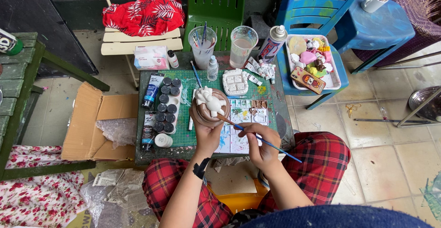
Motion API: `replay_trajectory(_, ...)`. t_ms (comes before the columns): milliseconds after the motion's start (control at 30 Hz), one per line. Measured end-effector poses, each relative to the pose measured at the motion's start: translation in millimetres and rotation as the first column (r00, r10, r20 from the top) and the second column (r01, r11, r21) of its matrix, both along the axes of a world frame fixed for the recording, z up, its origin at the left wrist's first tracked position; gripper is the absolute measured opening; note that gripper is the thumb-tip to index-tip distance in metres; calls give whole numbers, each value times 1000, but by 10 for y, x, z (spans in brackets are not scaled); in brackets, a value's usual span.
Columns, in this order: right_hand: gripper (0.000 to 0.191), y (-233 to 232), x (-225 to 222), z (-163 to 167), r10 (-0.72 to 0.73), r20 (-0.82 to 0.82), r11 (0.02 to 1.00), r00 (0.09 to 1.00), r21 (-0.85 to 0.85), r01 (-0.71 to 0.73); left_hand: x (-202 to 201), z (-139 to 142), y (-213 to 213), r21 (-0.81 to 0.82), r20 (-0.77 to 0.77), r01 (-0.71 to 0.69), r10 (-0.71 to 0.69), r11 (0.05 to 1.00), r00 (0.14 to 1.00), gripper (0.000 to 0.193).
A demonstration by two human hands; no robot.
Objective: The person sits on the floor and paints a white animal figurine mounted on a round base using a brush, applying brown paint to the base and white paint to the figure, dipping the brush into paint containers on the work table and rotating the figurine to reach different sides.
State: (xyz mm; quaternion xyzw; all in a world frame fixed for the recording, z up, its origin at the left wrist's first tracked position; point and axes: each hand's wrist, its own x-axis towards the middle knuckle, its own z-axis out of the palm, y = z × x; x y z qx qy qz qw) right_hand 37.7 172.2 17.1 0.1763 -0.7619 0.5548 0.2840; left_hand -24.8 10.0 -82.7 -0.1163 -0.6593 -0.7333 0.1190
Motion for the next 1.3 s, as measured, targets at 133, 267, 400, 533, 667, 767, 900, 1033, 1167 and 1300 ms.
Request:
replay_trajectory(133,10,-22,-6,34,-121,-77,983,990,130,130,3,-1,8,-121,-55,-71,65,990,996,85)
replay_trajectory(267,13,-98,17,65,-138,-166,966,976,197,170,31,9,27,-36,-38,-65,63,997,997,88)
replay_trajectory(400,15,-110,51,103,-59,-103,973,993,217,80,32,17,9,-12,-23,-83,83,996,996,87)
replay_trajectory(533,17,-63,40,136,15,-75,997,997,71,-10,19,18,-16,-26,-17,-79,78,997,997,84)
replay_trajectory(667,15,-85,-17,129,-8,-100,987,995,160,24,35,10,-10,51,-10,-38,38,998,999,87)
replay_trajectory(767,13,-78,-55,136,15,-107,979,994,205,8,27,-2,-7,-22,-24,-72,72,997,997,86)
replay_trajectory(900,13,1,-43,195,73,-64,980,995,188,-60,32,-15,-13,-3,-43,-48,48,999,998,84)
replay_trajectory(1033,15,0,-18,263,55,-67,992,996,120,-47,35,-6,-21,-45,-30,-46,45,998,999,86)
replay_trajectory(1167,17,-30,-36,317,14,-16,976,1000,219,-10,31,-8,-14,26,-9,-29,29,999,1000,86)
replay_trajectory(1300,16,-18,-35,328,3,-39,969,999,247,7,25,-32,-10,-88,-79,-99,92,991,993,87)
